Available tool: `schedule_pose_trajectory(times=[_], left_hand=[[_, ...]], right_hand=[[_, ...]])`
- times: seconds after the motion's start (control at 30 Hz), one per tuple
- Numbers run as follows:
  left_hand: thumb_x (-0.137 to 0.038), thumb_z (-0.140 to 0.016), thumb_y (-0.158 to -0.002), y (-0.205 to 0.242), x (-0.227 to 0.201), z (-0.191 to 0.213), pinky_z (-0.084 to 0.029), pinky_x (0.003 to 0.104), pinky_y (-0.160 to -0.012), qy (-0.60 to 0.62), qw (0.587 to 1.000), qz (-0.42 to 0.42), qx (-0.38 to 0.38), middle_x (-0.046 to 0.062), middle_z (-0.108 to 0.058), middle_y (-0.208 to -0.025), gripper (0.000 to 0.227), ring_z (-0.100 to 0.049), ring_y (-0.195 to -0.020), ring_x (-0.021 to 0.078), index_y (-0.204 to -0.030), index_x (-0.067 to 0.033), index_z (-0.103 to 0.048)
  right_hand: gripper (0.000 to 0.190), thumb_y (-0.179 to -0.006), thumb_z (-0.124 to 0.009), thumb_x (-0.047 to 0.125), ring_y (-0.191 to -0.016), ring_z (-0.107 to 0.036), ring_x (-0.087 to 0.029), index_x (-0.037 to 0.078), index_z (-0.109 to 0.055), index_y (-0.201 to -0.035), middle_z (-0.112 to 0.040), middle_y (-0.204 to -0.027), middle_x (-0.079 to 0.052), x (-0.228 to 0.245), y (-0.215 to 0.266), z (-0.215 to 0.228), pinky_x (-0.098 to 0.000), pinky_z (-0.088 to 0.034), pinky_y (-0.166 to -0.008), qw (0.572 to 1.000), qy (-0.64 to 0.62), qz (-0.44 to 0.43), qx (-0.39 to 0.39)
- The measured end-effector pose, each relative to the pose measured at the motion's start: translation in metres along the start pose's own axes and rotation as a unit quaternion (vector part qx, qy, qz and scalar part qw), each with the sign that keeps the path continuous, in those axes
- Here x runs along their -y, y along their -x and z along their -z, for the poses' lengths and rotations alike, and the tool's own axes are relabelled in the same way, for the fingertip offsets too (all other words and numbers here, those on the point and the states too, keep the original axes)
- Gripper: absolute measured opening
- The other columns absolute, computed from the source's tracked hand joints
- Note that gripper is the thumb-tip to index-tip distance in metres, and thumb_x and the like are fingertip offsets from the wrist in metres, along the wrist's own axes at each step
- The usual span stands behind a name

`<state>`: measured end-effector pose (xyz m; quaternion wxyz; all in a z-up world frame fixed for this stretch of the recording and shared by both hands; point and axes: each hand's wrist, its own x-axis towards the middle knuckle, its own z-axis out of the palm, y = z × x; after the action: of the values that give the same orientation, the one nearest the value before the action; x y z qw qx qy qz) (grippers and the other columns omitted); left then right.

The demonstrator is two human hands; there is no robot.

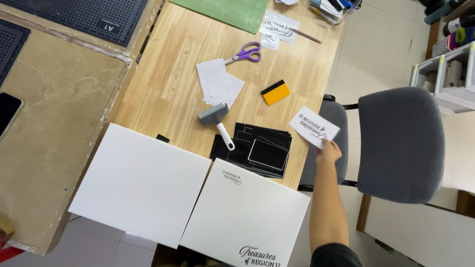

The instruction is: Applying vinyl decals to white boxes using a weeding tool and a squeegee

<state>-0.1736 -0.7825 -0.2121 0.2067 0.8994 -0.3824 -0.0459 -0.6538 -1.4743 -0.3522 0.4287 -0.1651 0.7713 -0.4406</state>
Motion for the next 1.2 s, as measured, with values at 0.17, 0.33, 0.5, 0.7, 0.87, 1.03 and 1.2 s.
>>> schedule_pose_trajectory(times=[0.17,0.33,0.5,0.7,0.87,1.03,1.2], left_hand=[[-0.019,-0.074,-0.077,-0.007,0.029,0.008,-0.028,0.050,-0.126,0.049,0.994,-0.096,0.007,0.011,-0.050,-0.148,0.084,-0.045,-0.140,0.0314,-0.155,-0.0073,-0.045],[-0.002,-0.071,-0.085,-0.112,-0.203,0.009,-0.032,0.053,-0.119,0.309,0.947,-0.060,0.071,0.019,-0.056,-0.135,0.055,-0.048,-0.137,0.0403,-0.138,-0.0006,-0.055],[-0.011,-0.072,-0.094,-0.109,-0.282,-0.026,-0.058,0.035,-0.090,0.519,0.747,0.070,0.410,0.020,-0.071,-0.124,0.056,-0.071,-0.112,0.0271,-0.144,0.0044,-0.052],[-0.012,-0.081,-0.086,-0.175,-0.237,0.036,-0.065,0.034,-0.069,0.477,0.699,0.016,0.533,0.011,-0.079,-0.107,0.051,-0.077,-0.085,0.0225,-0.135,-0.0115,-0.068],[-0.019,-0.082,-0.083,-0.224,-0.205,0.074,-0.060,0.033,-0.073,0.357,0.696,-0.135,0.608,0.009,-0.080,-0.091,0.051,-0.070,-0.077,0.0162,-0.133,-0.0169,-0.072],[-0.018,-0.078,-0.085,-0.235,-0.201,0.104,-0.060,0.035,-0.074,0.305,0.705,-0.174,0.616,0.012,-0.080,-0.091,0.043,-0.073,-0.077,0.0247,-0.127,-0.0169,-0.075],[-0.021,-0.078,-0.085,-0.223,-0.189,0.111,-0.060,0.036,-0.067,0.299,0.712,-0.184,0.608,0.013,-0.081,-0.093,0.042,-0.073,-0.073,0.0248,-0.127,-0.0182,-0.076]], right_hand=[[0.042,-0.096,-0.070,0.005,-0.108,-0.068,-0.027,0.020,-0.055,-0.131,-0.062,-0.124,-0.012,0.072,0.190,0.092,-0.0379,-0.059,-0.086,0.972,-0.182,-0.009,0.151],[0.049,-0.085,-0.066,-0.008,-0.095,-0.074,-0.033,0.011,-0.062,-0.129,-0.072,-0.109,-0.015,-0.009,0.357,0.133,-0.0469,-0.062,-0.085,0.953,-0.250,-0.055,0.163],[0.039,-0.084,-0.069,-0.014,-0.083,-0.072,-0.034,-0.002,-0.066,-0.120,-0.074,-0.104,-0.020,-0.078,0.538,0.119,-0.0475,-0.062,-0.073,0.939,-0.255,-0.157,0.170],[0.042,-0.095,-0.061,0.037,-0.102,-0.067,-0.020,0.022,-0.056,-0.134,-0.072,-0.114,0.000,-0.059,0.586,0.142,-0.0434,-0.059,-0.082,0.884,-0.367,-0.085,0.277],[0.048,-0.090,-0.070,0.018,-0.101,-0.066,-0.016,0.008,-0.060,-0.136,-0.070,-0.114,-0.009,-0.033,0.595,0.146,-0.0269,-0.054,-0.076,0.961,-0.051,0.039,0.270],[0.029,-0.087,-0.079,0.002,-0.079,-0.069,-0.012,0.005,-0.075,-0.115,-0.076,-0.087,-0.008,-0.036,0.635,0.113,-0.0246,-0.057,-0.070,0.976,0.042,0.121,0.178],[0.025,-0.087,-0.080,0.006,-0.073,-0.067,-0.011,0.003,-0.076,-0.111,-0.077,-0.084,-0.010,-0.041,0.666,0.098,-0.0251,-0.056,-0.067,0.986,0.028,0.145,0.082]])
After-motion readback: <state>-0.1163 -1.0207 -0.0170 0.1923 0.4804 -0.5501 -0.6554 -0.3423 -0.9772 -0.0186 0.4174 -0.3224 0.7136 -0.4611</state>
